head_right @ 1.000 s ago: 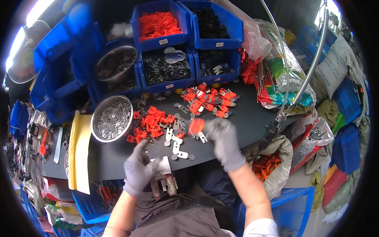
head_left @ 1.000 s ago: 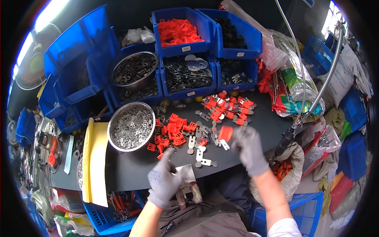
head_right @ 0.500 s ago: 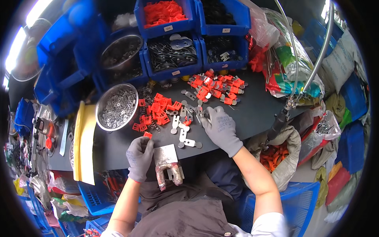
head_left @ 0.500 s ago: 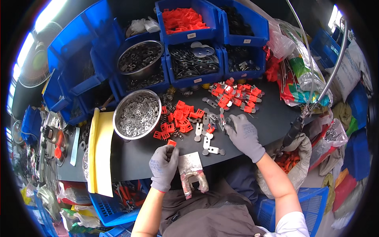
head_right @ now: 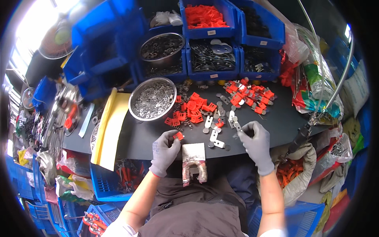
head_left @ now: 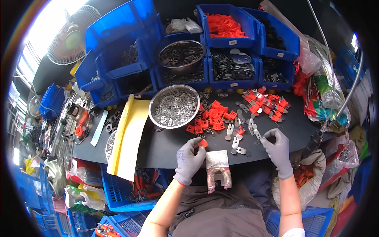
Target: The person assembles small metal brackets and red plastic components by hand at a factory workstation.
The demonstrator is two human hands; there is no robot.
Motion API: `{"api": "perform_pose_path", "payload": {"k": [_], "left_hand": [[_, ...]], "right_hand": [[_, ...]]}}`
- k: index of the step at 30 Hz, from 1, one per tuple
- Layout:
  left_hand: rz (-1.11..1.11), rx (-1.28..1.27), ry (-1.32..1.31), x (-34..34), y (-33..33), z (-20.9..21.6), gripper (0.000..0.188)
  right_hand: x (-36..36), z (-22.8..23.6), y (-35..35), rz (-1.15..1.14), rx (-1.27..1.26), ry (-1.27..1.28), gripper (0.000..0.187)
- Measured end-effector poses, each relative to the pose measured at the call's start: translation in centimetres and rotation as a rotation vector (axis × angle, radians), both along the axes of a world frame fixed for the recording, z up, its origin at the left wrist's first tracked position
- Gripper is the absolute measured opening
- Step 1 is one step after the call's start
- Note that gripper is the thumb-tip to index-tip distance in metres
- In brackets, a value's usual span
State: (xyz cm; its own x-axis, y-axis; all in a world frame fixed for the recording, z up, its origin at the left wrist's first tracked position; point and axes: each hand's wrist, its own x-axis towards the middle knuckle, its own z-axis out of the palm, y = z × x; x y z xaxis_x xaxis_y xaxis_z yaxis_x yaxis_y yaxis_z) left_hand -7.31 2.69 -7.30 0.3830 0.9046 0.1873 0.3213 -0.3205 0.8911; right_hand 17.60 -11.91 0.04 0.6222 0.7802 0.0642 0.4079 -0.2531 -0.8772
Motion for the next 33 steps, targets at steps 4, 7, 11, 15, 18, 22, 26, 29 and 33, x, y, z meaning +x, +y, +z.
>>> {"api": "perform_pose_path", "payload": {"k": [4,7,11,15,18,22,26,29,33], "left_hand": [[-0.03,-0.249,-0.132,0.5,-1.3,1.7,0.026],[-0.112,-0.289,-0.252,0.2,-2.7,3.5,0.023],[-0.158,-0.294,-0.257,-0.3,-3.9,6.7,0.025],[-0.233,-0.124,-0.119,-1.1,-4.0,7.8,0.023],[-0.275,-0.073,-0.108,-1.4,-4.2,8.2,0.021],[-0.318,-0.122,-0.146,-1.1,-4.2,8.7,0.021],[-0.325,-0.032,-0.131,-0.5,-4.4,9.0,0.022],[-0.301,-0.034,-0.171,-0.9,-4.3,8.7,0.021],[-0.626,-0.019,-0.054,-1.3,-4.0,10.9,0.022]], "right_hand": [[-5.3,1.3,0.0,0.047,0.397,0.456,0.013],[-7.7,1.0,0.6,0.091,0.471,0.652,0.015],[-8.8,1.1,1.1,0.182,0.475,0.706,0.012],[-8.3,2.1,0.1,0.245,0.359,0.735,0.012],[-7.6,2.3,-1.1,0.304,0.292,0.691,0.01],[-7.6,3.0,-1.5,0.125,0.412,0.713,0.01],[-8.0,3.3,-1.4,0.152,0.41,0.768,0.011],[-7.5,4.0,-1.8,0.198,0.355,0.662,0.012],[-6.5,4.7,-2.6,0.267,0.105,0.763,0.008]]}}
